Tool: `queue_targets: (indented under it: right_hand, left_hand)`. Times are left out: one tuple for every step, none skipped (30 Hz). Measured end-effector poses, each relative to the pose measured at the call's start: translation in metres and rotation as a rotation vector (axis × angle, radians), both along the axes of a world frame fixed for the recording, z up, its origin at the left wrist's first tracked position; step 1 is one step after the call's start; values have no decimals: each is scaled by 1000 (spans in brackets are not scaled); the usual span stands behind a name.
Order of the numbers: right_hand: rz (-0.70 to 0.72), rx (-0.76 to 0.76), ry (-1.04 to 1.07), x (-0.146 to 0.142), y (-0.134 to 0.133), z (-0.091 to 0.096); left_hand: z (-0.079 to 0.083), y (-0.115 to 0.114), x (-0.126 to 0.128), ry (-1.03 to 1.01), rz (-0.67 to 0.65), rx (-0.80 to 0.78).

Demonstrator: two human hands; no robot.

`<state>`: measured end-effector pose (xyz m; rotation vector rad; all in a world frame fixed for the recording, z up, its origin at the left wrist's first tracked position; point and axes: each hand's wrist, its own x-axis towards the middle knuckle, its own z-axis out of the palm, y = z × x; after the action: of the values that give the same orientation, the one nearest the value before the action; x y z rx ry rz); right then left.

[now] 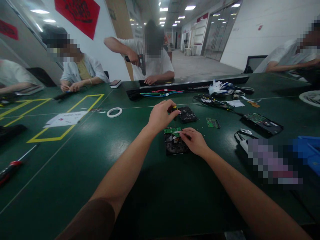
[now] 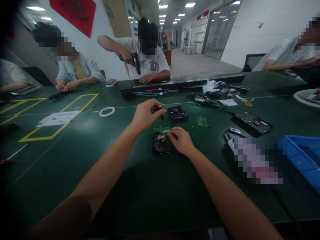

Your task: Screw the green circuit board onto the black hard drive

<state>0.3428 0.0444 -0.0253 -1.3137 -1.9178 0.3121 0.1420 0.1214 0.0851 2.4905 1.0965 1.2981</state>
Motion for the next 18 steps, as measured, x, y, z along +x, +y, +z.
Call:
queue_targets:
  right_hand:
    - [4, 0, -2, 0, 0, 0]
    - [6, -1, -3, 0, 0, 0]
    - [8, -3, -4, 0, 0, 0]
    - [7, -4, -7, 1, 0, -1]
    - [4, -4, -9, 1, 1, -1]
    - [1, -3, -13, 1, 1, -1]
    - [0, -1, -18, 2, 1, -2]
    - [0, 0, -22, 2, 1, -2]
    - [2, 1, -25, 2, 1, -2]
    - [4, 0, -26, 2, 1, -2]
    - [5, -2, -25, 2, 1, -2]
    - [5, -3, -25, 2, 1, -2]
    - [5, -4, -24, 2, 1, -1]
    - [4, -6, -24, 1, 1, -1]
    - [1, -8, -24, 1, 1, -1]
    - [-3, -12, -23, 1, 1, -1]
    - [-6, -14, -21, 1, 1, -1]
    - [-8, -16, -19, 1, 1, -1]
  left_hand:
    - [0, 0, 0, -2, 2, 2]
    - [0, 0, 0, -4, 0, 4]
    - [0, 0, 0, -7, -2, 5]
    - [-1, 1, 0, -10, -6, 4]
    - [-1, 1, 0, -13, -8, 2]
    - [-2, 2, 0, -12, -12, -2]
    - [-2, 2, 0, -9, -17, -8]
    - [-2, 2, 0, -4, -23, -17]
    - [-2, 2, -1, 5, -30, -28]
    - [-2, 2, -1, 17, -36, -41]
    - [-1, 1, -1, 31, -43, -55]
    - [0, 0, -1, 47, -51, -69]
    - [1, -1, -1, 61, -59, -80]
    - [2, -1, -1, 75, -67, -88]
    - [3, -2, -2, 86, -76, -93]
    - [4, -3, -2, 93, -85, -94]
    - [4, -3, -3, 96, -93, -92]
    - [5, -3, -3, 95, -100, -86]
